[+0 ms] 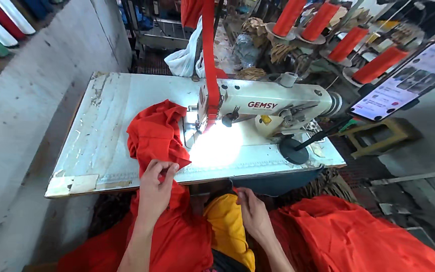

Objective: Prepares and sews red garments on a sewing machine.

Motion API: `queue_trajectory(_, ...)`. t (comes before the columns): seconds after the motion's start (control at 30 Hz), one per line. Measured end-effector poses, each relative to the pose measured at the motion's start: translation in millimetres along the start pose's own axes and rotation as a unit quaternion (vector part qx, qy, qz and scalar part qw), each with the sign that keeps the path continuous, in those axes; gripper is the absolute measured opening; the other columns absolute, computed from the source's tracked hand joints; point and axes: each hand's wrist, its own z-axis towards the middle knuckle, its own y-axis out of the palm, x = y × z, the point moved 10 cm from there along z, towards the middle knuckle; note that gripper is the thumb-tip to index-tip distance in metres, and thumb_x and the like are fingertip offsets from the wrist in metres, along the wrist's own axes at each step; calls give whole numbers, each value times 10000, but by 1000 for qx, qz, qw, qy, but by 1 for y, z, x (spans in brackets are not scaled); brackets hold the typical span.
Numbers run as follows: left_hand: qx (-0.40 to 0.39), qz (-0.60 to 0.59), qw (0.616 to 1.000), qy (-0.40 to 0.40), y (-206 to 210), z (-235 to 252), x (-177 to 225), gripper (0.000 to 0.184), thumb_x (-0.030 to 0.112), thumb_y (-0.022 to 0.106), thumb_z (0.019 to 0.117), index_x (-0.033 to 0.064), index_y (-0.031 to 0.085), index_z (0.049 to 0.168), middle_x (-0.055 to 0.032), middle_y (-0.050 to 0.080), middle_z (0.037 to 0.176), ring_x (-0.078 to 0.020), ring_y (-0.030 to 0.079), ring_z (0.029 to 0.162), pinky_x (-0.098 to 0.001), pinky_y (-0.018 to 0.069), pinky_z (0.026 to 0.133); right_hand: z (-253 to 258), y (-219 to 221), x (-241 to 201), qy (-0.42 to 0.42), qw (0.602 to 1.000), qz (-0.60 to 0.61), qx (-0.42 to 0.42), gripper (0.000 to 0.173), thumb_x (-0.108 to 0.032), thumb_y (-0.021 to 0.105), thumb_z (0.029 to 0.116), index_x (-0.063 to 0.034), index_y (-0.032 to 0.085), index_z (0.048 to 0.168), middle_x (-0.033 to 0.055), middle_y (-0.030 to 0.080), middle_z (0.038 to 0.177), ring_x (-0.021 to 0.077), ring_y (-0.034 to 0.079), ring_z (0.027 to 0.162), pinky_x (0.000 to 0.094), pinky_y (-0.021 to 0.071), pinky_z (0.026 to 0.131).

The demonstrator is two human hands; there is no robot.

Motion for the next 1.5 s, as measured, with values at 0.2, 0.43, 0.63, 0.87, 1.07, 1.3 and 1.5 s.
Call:
queue_trajectory(0.2,-67,0,993,98,13,-48,43,251,368,645,996,156,776,964,29,699,982,-56,652,922,-280,559,841,27,45,-96,-93,943,297,-116,385,-109,462,1074,2,557,1431,45,690,918,56,629,746,240,567,704)
queue_trajectory(0.43,-59,-29,988,139,0,-57,52,177,304,686,986,154,779,971,44,691,964,-13,657,882,-180,578,775,37,76,-134,-169,870,401,-232,165,-96,600,1023,29,708,1015,34,688,898,7,606,788,181,518,720)
queue_trajectory(0.63,-98,-60,984,134,-3,-59,35,177,308,700,982,147,769,1003,34,701,1036,-32,678,919,-198,601,795,29,40,-77,-107,926,298,-203,237,-195,576,1057,-42,755,1029,14,748,976,45,684,884,238,579,815)
queue_trajectory(0.87,-81,27,992,91,-1,-49,8,258,372,646,992,149,762,1049,34,704,1041,5,670,884,-162,580,760,-26,-24,103,326,832,-327,-309,349,-343,570,1006,-76,720,1174,209,707,1210,422,670,1142,652,515,917)
queue_trajectory(1.07,-104,17,990,93,22,-47,10,257,388,647,986,163,761,1036,55,710,1024,2,675,882,-173,586,765,-9,32,118,189,965,-101,-148,420,-370,589,1023,-120,671,1351,118,690,1310,284,665,1204,525,516,1055)
queue_trajectory(1.3,-64,38,994,75,-8,-44,2,277,389,651,982,141,762,1036,38,709,1010,0,675,871,-169,582,757,-14,72,184,276,960,50,-23,367,-120,596,1003,16,621,1344,237,684,1253,352,658,1190,544,494,1064)
queue_trajectory(1.5,4,54,997,55,-28,-30,-6,295,380,639,978,117,762,1033,17,716,971,-5,666,842,-163,561,744,-81,86,223,413,858,-130,-277,577,-321,655,991,10,525,1446,271,585,1409,418,558,1329,599,433,1112)
